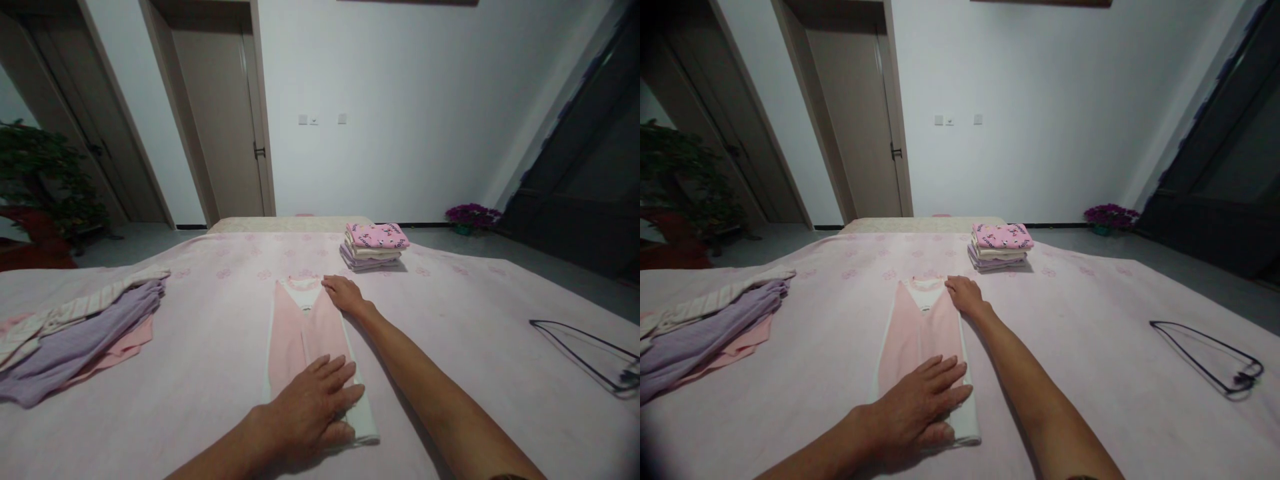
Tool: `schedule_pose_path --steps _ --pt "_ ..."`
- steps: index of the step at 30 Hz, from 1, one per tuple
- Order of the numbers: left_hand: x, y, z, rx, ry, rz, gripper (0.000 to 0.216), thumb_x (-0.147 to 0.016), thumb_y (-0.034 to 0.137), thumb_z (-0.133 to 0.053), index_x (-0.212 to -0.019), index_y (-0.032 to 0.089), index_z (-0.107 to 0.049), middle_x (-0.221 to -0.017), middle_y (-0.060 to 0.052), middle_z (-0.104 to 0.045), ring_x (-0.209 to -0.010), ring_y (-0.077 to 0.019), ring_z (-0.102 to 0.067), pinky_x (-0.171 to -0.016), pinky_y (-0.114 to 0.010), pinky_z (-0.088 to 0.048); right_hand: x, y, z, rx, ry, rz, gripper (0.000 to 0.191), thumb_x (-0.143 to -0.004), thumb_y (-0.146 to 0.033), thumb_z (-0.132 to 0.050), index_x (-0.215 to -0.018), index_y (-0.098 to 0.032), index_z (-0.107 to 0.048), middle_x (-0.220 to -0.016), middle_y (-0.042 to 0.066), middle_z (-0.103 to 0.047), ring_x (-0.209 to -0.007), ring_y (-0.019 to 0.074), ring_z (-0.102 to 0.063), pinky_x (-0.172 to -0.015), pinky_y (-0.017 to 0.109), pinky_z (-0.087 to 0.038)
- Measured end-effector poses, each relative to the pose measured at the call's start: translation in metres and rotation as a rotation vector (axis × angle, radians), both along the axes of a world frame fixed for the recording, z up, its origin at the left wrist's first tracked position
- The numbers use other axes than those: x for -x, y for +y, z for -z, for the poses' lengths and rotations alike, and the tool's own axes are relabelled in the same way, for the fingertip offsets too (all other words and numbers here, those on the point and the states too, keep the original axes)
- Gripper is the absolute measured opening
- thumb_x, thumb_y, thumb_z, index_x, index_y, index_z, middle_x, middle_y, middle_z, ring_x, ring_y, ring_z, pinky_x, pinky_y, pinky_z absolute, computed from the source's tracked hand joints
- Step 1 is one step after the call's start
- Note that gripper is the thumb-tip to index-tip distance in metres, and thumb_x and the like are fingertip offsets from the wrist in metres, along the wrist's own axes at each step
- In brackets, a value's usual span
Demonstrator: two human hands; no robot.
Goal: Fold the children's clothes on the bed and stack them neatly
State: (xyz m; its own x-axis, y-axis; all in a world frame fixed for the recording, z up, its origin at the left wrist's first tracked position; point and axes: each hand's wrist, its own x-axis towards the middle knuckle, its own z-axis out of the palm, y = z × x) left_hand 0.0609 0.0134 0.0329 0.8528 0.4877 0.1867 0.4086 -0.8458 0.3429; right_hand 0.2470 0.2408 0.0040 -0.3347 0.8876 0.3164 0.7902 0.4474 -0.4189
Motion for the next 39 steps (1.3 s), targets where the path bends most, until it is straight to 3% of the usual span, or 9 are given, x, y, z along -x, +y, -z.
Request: schedule_pose_path --steps 4,8,10,14,17,23,30,39 --pt "0.001 -0.01 -0.005 0.083 0.002 0.073 0.072 -0.097 0.06 -0.046 -0.157 0.022 -0.031 -0.163 -0.018 -0.027 -0.151 -0.0354 -0.023 -0.122 -0.057 -0.022 -0.001 0.002 0.004 0.043 -0.053 -0.003 0.034 -0.095 -0.026 -0.051 -0.123 -0.03 -0.071 -0.144 0.0 -0.059 -0.13 0.02 -0.057 -0.111 0.037 -0.041" --pt "0.006 -0.008 -0.005 0.214 -0.261 0.112 0.056 -0.103 0.05 -0.038 -0.151 0.02 -0.042 -0.153 -0.016 -0.048 -0.144 -0.0272 -0.042 -0.12 -0.047 -0.034 -0.002 -0.001 0.003 0.055 -0.053 0.03 0.045 -0.093 -0.019 -0.049 -0.136 -0.023 -0.062 -0.147 0.004 -0.056 -0.134 0.0189 -0.053 -0.112 0.035 -0.041" --pt "0.012 0.0 -0.006 0.305 -0.45 0.006 0.047 -0.105 0.043 -0.036 -0.14 0.018 -0.056 -0.138 -0.015 -0.063 -0.13 -0.0236 -0.058 -0.111 -0.041 -0.046 -0.003 -0.009 0.001 0.047 -0.051 0.045 0.047 -0.093 -0.018 -0.047 -0.138 -0.02 -0.06 -0.146 0.006 -0.056 -0.135 0.0192 -0.051 -0.114 0.036 -0.039" --pt "0.031 0.023 -0.008 0.314 -0.606 -0.414 0.036 -0.102 0.037 -0.044 -0.115 0.018 -0.071 -0.116 -0.011 -0.074 -0.108 -0.0228 -0.069 -0.099 -0.041 -0.054 -0.004 -0.044 -0.004 0.006 -0.06 0.025 0.045 -0.096 -0.02 -0.045 -0.139 -0.02 -0.058 -0.147 0.007 -0.056 -0.138 0.0202 -0.048 -0.117 0.04 -0.035" --pt "0.045 0.038 -0.002 0.213 -0.549 -0.563 0.036 -0.1 0.038 -0.046 -0.116 0.018 -0.071 -0.122 -0.012 -0.072 -0.117 -0.0247 -0.065 -0.105 -0.043 -0.05 -0.003 -0.083 -0.011 -0.035 -0.116 -0.061 0.046 -0.098 -0.026 -0.043 -0.141 -0.019 -0.056 -0.149 0.01 -0.053 -0.141 0.0225 -0.044 -0.119 0.043 -0.033" --pt "0.049 0.043 0.023 0.007 -0.065 -0.515 0.052 -0.1 0.037 -0.043 -0.148 0.015 -0.048 -0.158 -0.015 -0.041 -0.148 -0.0285 -0.034 -0.122 -0.05 -0.028 0.0 -0.146 -0.016 0.017 -0.317 -0.187 0.061 -0.099 -0.04 -0.044 -0.152 -0.012 -0.04 -0.161 0.016 -0.034 -0.15 0.029 -0.028 -0.122 0.049 -0.024" --pt "0.042 0.031 0.028 -0.115 0.255 -0.513 0.06 -0.102 0.044 -0.038 -0.157 0.019 -0.034 -0.164 -0.018 -0.026 -0.152 -0.0298 -0.023 -0.123 -0.052 -0.021 0.001 -0.152 -0.003 0.035 -0.381 -0.156 0.062 -0.102 -0.04 -0.036 -0.156 -0.01 -0.033 -0.165 0.016 -0.021 -0.153 0.0263 -0.019 -0.123 0.05 -0.019" --pt "0.041 0.023 0.038 -0.16 0.184 -0.586 0.062 -0.102 0.047 -0.039 -0.156 0.019 -0.034 -0.163 -0.017 -0.029 -0.152 -0.0299 -0.024 -0.121 -0.057 -0.02 0.001 -0.152 0.001 0.033 -0.315 -0.134 0.061 -0.102 -0.042 -0.036 -0.156 -0.015 -0.034 -0.165 0.012 -0.024 -0.153 0.0237 -0.022 -0.124 0.049 -0.018"
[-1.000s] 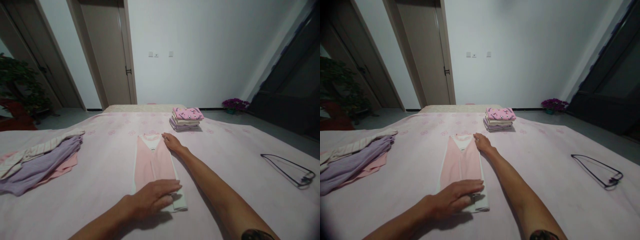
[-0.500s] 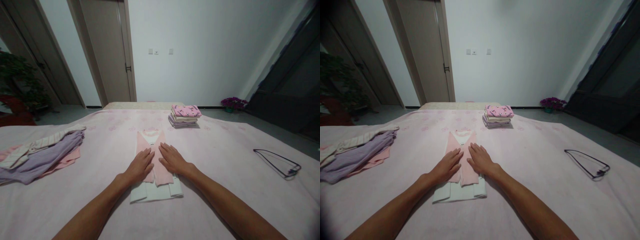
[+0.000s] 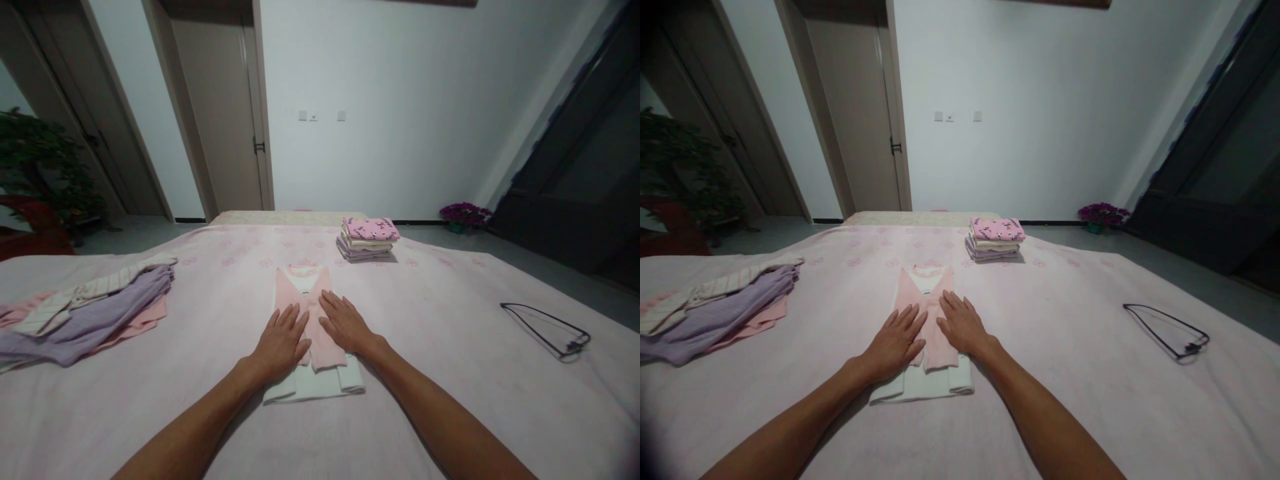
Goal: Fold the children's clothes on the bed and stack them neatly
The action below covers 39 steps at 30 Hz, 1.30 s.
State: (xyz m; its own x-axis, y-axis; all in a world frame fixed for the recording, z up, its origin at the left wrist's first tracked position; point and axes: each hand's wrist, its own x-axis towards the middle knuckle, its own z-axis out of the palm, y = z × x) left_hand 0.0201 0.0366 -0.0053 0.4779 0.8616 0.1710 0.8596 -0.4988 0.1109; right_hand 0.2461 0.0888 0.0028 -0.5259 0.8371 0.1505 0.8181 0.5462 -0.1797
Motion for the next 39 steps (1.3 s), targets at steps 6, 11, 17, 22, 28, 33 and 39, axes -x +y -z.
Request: schedule_pose_path --steps 6,11,17,22,28,33,39 --pt "0.002 -0.008 -0.003 0.014 -0.007 -0.003 0.06 -0.1 0.045 -0.044 -0.154 0.019 -0.038 -0.162 -0.017 -0.031 -0.152 -0.0301 -0.025 -0.121 -0.056 -0.02 0.0 0.001 0.003 -0.011 0.018 0.011 0.06 -0.101 -0.043 -0.037 -0.156 -0.018 -0.036 -0.165 0.01 -0.025 -0.152 0.0228 -0.022 -0.124 0.048 -0.018" --pt "0.014 -0.025 -0.002 0.012 0.012 0.062 0.06 -0.101 0.045 -0.042 -0.155 0.021 -0.035 -0.163 -0.015 -0.029 -0.152 -0.0291 -0.024 -0.121 -0.055 -0.022 -0.001 0.0 0.001 -0.01 0.021 0.009 0.06 -0.101 -0.044 -0.037 -0.156 -0.017 -0.035 -0.165 0.01 -0.026 -0.152 0.0222 -0.024 -0.123 0.046 -0.019" --pt "0.028 -0.035 -0.001 -0.008 -0.125 0.149 0.056 -0.099 0.044 -0.049 -0.149 0.02 -0.045 -0.159 -0.016 -0.039 -0.15 -0.0293 -0.03 -0.12 -0.056 -0.026 -0.002 0.002 0.001 0.001 0.04 0.013 0.061 -0.101 -0.044 -0.038 -0.155 -0.017 -0.036 -0.164 0.01 -0.027 -0.151 0.0223 -0.025 -0.124 0.046 -0.019" --pt "0.024 -0.041 -0.013 -0.077 -0.389 0.305 0.029 -0.093 0.022 -0.056 -0.12 0.02 -0.066 -0.125 -0.013 -0.067 -0.121 -0.0246 -0.058 -0.106 -0.044 -0.047 -0.002 0.001 0.001 -0.01 0.047 0.01 0.058 -0.101 -0.042 -0.038 -0.154 -0.017 -0.039 -0.164 0.011 -0.03 -0.151 0.0226 -0.027 -0.123 0.046 -0.02" --pt "0.017 -0.046 -0.027 -0.012 -0.43 0.423 0.027 -0.091 0.014 -0.054 -0.113 0.022 -0.068 -0.108 -0.01 -0.067 -0.1 -0.02 -0.061 -0.088 -0.034 -0.051 -0.004 -0.003 0.0 -0.09 0.115 -0.009 0.045 -0.1 -0.034 -0.044 -0.141 -0.02 -0.056 -0.156 0.011 -0.044 -0.145 0.0236 -0.038 -0.121 0.046 -0.027" --pt "0.015 -0.047 -0.028 -0.007 -0.439 0.424 0.026 -0.09 0.012 -0.054 -0.111 0.021 -0.068 -0.106 -0.009 -0.067 -0.097 -0.0198 -0.061 -0.087 -0.034 -0.05 0.004 -0.005 -0.018 -0.139 0.238 -0.047 0.031 -0.101 -0.027 -0.044 -0.117 -0.022 -0.07 -0.123 0.009 -0.068 -0.115 0.0206 -0.061 -0.102 0.035 -0.046" --pt "0.014 -0.046 -0.028 -0.01 -0.437 0.418 0.026 -0.09 0.012 -0.053 -0.108 0.02 -0.07 -0.103 -0.009 -0.068 -0.096 -0.0202 -0.061 -0.086 -0.035 -0.051 0.035 0.004 -0.048 -0.078 0.118 -0.128 0.036 -0.101 -0.028 -0.043 -0.132 -0.027 -0.061 -0.129 0.007 -0.063 -0.101 0.0187 -0.066 -0.084 0.028 -0.051"
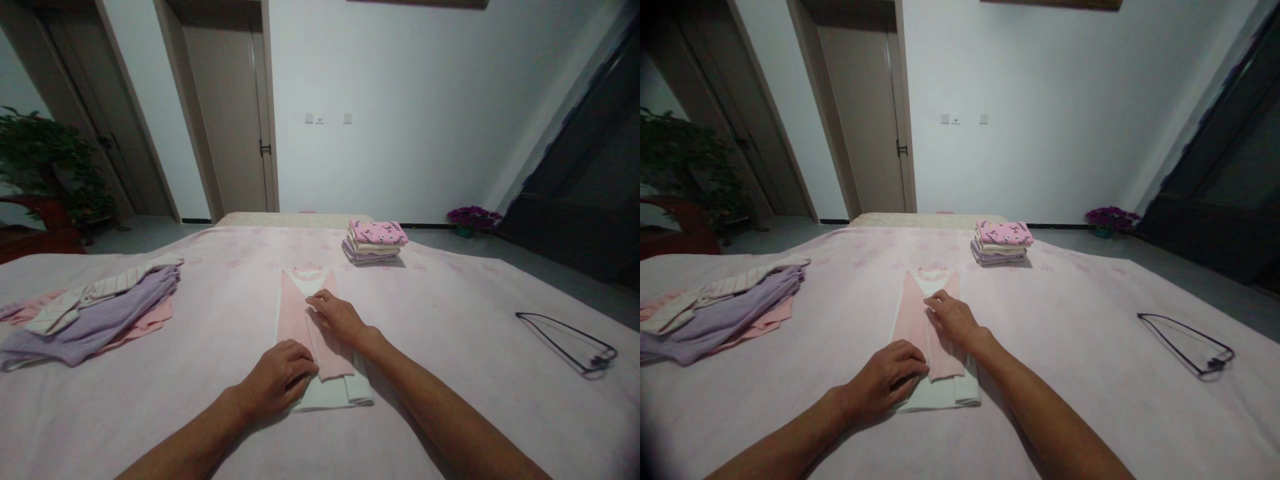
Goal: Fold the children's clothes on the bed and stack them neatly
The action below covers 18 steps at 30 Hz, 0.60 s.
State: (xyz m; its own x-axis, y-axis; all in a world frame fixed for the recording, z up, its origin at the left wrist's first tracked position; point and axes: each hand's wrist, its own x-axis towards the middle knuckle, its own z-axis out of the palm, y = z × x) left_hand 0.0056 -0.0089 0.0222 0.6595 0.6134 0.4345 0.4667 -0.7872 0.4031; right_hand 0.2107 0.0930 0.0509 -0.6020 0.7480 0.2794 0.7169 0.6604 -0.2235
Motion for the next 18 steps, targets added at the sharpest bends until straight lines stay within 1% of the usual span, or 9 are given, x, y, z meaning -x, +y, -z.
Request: schedule_pose_path --steps 1,3,5,6,11,13,16,18 --pt "0.0 0.0 0.0 0.001 0.0 0.0 0.026 -0.09 0.013 -0.053 -0.108 0.021 -0.07 -0.103 -0.009 -0.068 -0.096 -0.0202 -0.061 -0.086 -0.035 -0.051 0.005 0.002 -0.001 0.005 -0.043 -0.001 0.035 -0.101 -0.028 -0.044 -0.13 -0.027 -0.063 -0.128 0.007 -0.063 -0.1 0.0191 -0.066 -0.082 0.028 -0.05" --pt "0.0 0.0 0.0 0.005 0.003 0.002 0.025 -0.091 0.014 -0.053 -0.108 0.021 -0.07 -0.103 -0.009 -0.069 -0.096 -0.0205 -0.061 -0.086 -0.035 -0.05 0.012 0.007 0.001 0.006 -0.117 0.005 0.028 -0.1 -0.027 -0.047 -0.116 -0.027 -0.07 -0.121 0.007 -0.066 -0.097 0.0201 -0.066 -0.079 0.029 -0.049" --pt "0.001 0.0 -0.001 0.006 0.01 0.005 0.025 -0.091 0.014 -0.052 -0.108 0.021 -0.069 -0.103 -0.009 -0.068 -0.096 -0.0208 -0.061 -0.087 -0.035 -0.05 0.015 0.01 0.007 -0.012 -0.148 0.031 0.024 -0.099 -0.026 -0.048 -0.103 -0.025 -0.072 -0.111 0.007 -0.068 -0.097 0.0207 -0.064 -0.078 0.029 -0.048" --pt "0.001 0.0 -0.001 0.005 0.016 0.007 0.024 -0.091 0.014 -0.052 -0.108 0.021 -0.069 -0.103 -0.009 -0.068 -0.097 -0.0209 -0.06 -0.087 -0.035 -0.05 0.016 0.012 0.011 -0.023 -0.141 0.051 0.023 -0.1 -0.026 -0.048 -0.101 -0.025 -0.071 -0.108 0.007 -0.068 -0.097 0.0206 -0.064 -0.078 0.029 -0.048" --pt "0.001 -0.001 -0.004 0.017 0.031 -0.001 0.018 -0.092 0.015 -0.051 -0.103 0.019 -0.064 -0.096 -0.007 -0.067 -0.091 -0.0202 -0.059 -0.085 -0.035 -0.048 0.016 0.016 0.024 -0.03 0.017 0.188 0.019 -0.101 -0.027 -0.047 -0.105 -0.024 -0.065 -0.109 0.005 -0.066 -0.097 0.0175 -0.062 -0.08 0.026 -0.047" --pt "0.001 -0.001 -0.004 0.024 0.025 -0.018 0.019 -0.092 0.016 -0.051 -0.107 0.019 -0.061 -0.096 -0.007 -0.067 -0.09 -0.0201 -0.058 -0.084 -0.035 -0.048 0.016 0.016 0.026 -0.023 0.058 0.22 0.018 -0.101 -0.026 -0.047 -0.105 -0.023 -0.064 -0.109 0.005 -0.065 -0.097 0.0172 -0.062 -0.08 0.026 -0.046" --pt "0.001 0.0 -0.003 0.007 0.04 -0.021 0.025 -0.093 0.018 -0.051 -0.116 0.019 -0.061 -0.1 -0.008 -0.068 -0.092 -0.0208 -0.059 -0.084 -0.035 -0.049 0.017 0.013 0.027 -0.037 0.059 0.19 0.015 -0.099 -0.028 -0.05 -0.103 -0.024 -0.064 -0.108 0.005 -0.065 -0.097 0.0183 -0.061 -0.08 0.027 -0.046" --pt "0.0 0.0 -0.002 -0.014 0.059 -0.005 0.024 -0.094 0.018 -0.051 -0.114 0.02 -0.064 -0.101 -0.009 -0.067 -0.094 -0.021 -0.059 -0.085 -0.035 -0.049 0.017 0.01 0.027 -0.071 0.088 0.166 0.017 -0.099 -0.028 -0.05 -0.108 -0.024 -0.064 -0.111 0.006 -0.065 -0.098 0.019 -0.061 -0.084 0.029 -0.047"
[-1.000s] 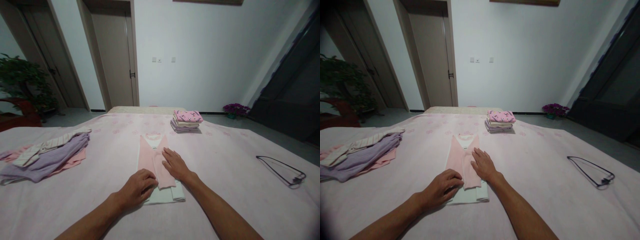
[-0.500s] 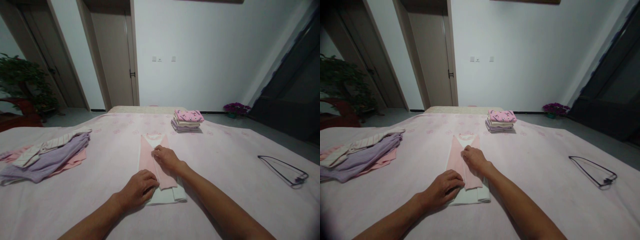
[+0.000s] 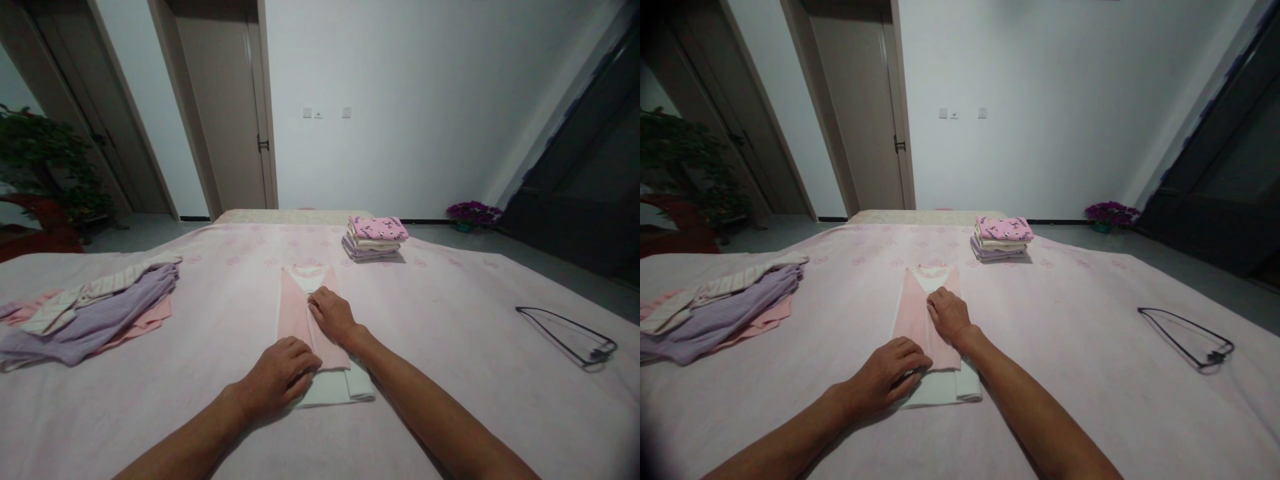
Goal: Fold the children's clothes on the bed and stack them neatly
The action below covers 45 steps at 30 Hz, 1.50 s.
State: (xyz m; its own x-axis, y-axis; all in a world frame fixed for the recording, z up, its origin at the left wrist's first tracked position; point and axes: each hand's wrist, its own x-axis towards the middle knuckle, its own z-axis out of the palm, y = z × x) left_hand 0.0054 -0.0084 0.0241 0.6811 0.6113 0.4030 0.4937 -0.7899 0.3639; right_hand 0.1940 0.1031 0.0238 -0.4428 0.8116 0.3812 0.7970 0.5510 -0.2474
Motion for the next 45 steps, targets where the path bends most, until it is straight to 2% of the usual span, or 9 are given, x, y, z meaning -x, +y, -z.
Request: schedule_pose_path --steps 5,9,15,18,21,30,34,38,45 --pt "-0.002 0.0 -0.001 -0.016 -0.015 -0.002 0.022 -0.093 0.017 -0.051 -0.107 0.02 -0.067 -0.101 -0.009 -0.066 -0.094 -0.0203 -0.06 -0.085 -0.034 -0.05 -0.008 -0.003 0.003 -0.056 0.001 0.021 0.028 -0.098 -0.027 -0.049 -0.121 -0.02 -0.063 -0.125 0.011 -0.064 -0.116 0.0242 -0.056 -0.103 0.038 -0.041" --pt "-0.006 0.0 -0.003 -0.038 -0.025 -0.013 0.017 -0.092 0.019 -0.051 -0.098 0.02 -0.067 -0.102 -0.009 -0.065 -0.092 -0.0198 -0.06 -0.084 -0.033 -0.05 -0.015 -0.003 0.011 0.026 -0.135 -0.062 0.049 -0.101 -0.036 -0.044 -0.144 -0.015 -0.049 -0.151 0.014 -0.049 -0.144 0.0282 -0.036 -0.12 0.048 -0.023" --pt "-0.017 0.017 -0.002 -0.087 0.028 -0.113 0.028 -0.099 0.024 -0.042 -0.087 0.018 -0.067 -0.092 -0.008 -0.069 -0.086 -0.0186 -0.062 -0.081 -0.033 -0.052 -0.019 0.003 0.023 0.083 -0.083 -0.08 0.053 -0.103 -0.036 -0.035 -0.149 -0.013 -0.045 -0.155 0.013 -0.046 -0.149 0.0257 -0.031 -0.123 0.048 -0.019" --pt "-0.026 0.036 -0.002 -0.108 0.053 -0.22 0.03 -0.1 0.026 -0.041 -0.111 0.017 -0.067 -0.124 -0.013 -0.068 -0.116 -0.0238 -0.061 -0.101 -0.041 -0.049 -0.023 0.009 0.03 0.087 0.023 -0.057 0.051 -0.1 -0.024 -0.033 -0.148 -0.012 -0.046 -0.153 0.011 -0.049 -0.146 0.0211 -0.037 -0.124 0.042 -0.021" --pt "-0.034 0.052 0.0 -0.039 0.224 -0.32 0.052 -0.098 0.035 -0.048 -0.144 0.012 -0.049 -0.156 -0.017 -0.043 -0.146 -0.033 -0.035 -0.118 -0.053 -0.031 -0.028 0.014 0.033 0.111 0.068 0.002 0.053 -0.1 -0.022 -0.029 -0.15 -0.011 -0.044 -0.155 0.012 -0.046 -0.147 0.0194 -0.036 -0.124 0.04 -0.022" --pt "-0.025 0.051 0.008 0.147 0.455 -0.391 0.072 -0.1 0.053 -0.037 -0.158 0.012 -0.029 -0.165 -0.014 -0.019 -0.153 -0.0338 -0.017 -0.123 -0.057 -0.016 -0.04 0.024 0.025 0.268 -0.114 0.1 0.068 -0.103 -0.048 -0.028 -0.159 -0.011 -0.025 -0.166 0.013 -0.02 -0.154 0.0266 -0.014 -0.124 0.05 -0.009" --pt "-0.012 0.048 0.016 0.154 0.387 -0.352 0.069 -0.1 0.053 -0.037 -0.158 0.016 -0.03 -0.165 -0.012 -0.022 -0.153 -0.0323 -0.018 -0.124 -0.057 -0.015 -0.047 0.03 0.029 0.278 -0.031 0.103 0.064 -0.103 -0.045 -0.031 -0.156 -0.009 -0.033 -0.164 0.015 -0.027 -0.153 0.0269 -0.021 -0.124 0.049 -0.012" --pt "0.019 0.045 0.024 0.189 0.146 -0.298 0.054 -0.102 0.043 -0.039 -0.151 0.021 -0.044 -0.159 -0.01 -0.04 -0.15 -0.0249 -0.032 -0.122 -0.048 -0.027 -0.075 0.028 0.03 0.197 0.18 0.044 0.047 -0.099 -0.03 -0.04 -0.142 -0.016 -0.055 -0.146 0.014 -0.055 -0.134 0.0221 -0.051 -0.116 0.041 -0.035" --pt "0.077 0.044 0.011 0.157 -0.094 -0.25 0.024 -0.095 0.026 -0.052 -0.11 0.024 -0.071 -0.115 -0.007 -0.068 -0.103 -0.0179 -0.065 -0.09 -0.03 -0.053 -0.123 -0.011 0.015 0.023 0.105 -0.228 0.044 -0.088 -0.011 -0.053 -0.128 -0.026 -0.066 -0.125 0.008 -0.066 -0.114 0.0205 -0.061 -0.099 0.036 -0.05"
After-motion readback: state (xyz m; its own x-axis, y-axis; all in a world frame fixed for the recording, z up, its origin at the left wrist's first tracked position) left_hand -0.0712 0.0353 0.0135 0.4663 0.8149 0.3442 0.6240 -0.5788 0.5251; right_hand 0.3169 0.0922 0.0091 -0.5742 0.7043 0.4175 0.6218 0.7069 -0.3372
